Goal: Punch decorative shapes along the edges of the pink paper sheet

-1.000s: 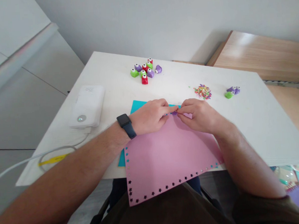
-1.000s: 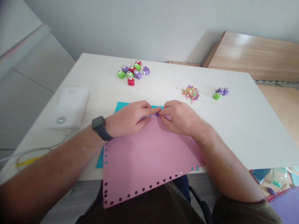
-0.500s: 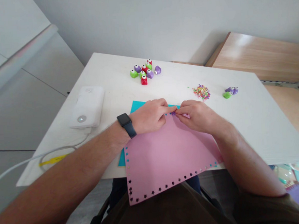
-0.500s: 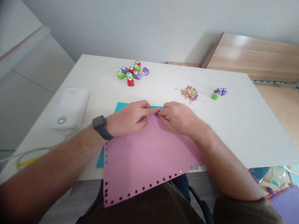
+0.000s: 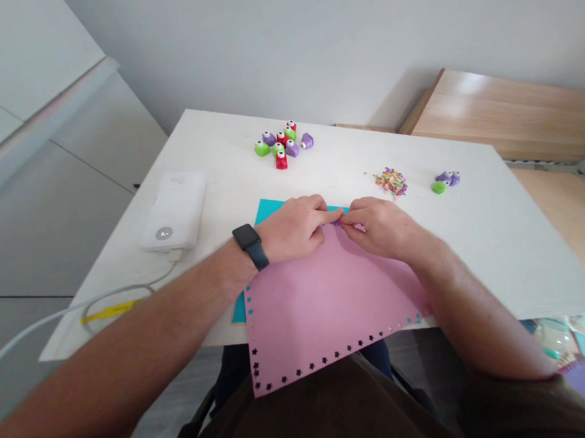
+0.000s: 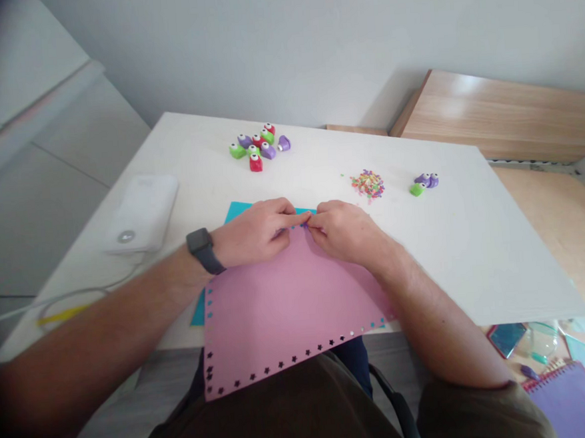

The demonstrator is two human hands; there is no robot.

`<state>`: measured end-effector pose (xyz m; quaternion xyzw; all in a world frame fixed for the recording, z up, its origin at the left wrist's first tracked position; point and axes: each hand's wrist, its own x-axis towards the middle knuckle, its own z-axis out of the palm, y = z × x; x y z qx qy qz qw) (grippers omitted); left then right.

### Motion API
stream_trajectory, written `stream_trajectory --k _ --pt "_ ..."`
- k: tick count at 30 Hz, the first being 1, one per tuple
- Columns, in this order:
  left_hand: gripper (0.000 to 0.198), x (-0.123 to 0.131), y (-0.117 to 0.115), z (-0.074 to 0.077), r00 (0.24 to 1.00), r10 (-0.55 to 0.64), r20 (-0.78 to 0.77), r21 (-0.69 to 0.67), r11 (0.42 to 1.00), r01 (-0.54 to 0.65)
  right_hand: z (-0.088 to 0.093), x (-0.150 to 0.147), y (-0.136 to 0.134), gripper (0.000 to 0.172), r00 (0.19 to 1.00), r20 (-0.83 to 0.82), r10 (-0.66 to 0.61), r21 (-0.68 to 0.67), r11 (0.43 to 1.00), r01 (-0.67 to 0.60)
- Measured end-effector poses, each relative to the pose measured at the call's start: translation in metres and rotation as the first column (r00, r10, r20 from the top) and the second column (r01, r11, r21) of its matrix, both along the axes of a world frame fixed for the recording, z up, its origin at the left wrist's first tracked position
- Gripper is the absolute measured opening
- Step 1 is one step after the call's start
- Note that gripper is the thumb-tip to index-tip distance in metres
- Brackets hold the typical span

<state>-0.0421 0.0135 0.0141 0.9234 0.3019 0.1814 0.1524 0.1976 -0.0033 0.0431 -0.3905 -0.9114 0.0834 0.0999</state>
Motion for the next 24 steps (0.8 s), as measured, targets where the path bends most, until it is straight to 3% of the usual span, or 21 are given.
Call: stream_trajectory --k 13,24 --pt "0.053 0.0015 0.0022 -0.0023 0.999 0.005 0.047 -0.048 0.999 -0.003 0.0009 -0.0011 0.0009 0.027 0.997 -0.074 -0.007 -0.034 0.999 0.004" --pt "0.049 -0.0045 0.0082 -0.0093 0.999 0.051 0.013 -0.036 0.998 -0.051 -0.0045 0.0033 0.0045 0.015 0.95 -0.307 -0.06 -0.025 0.998 0.055"
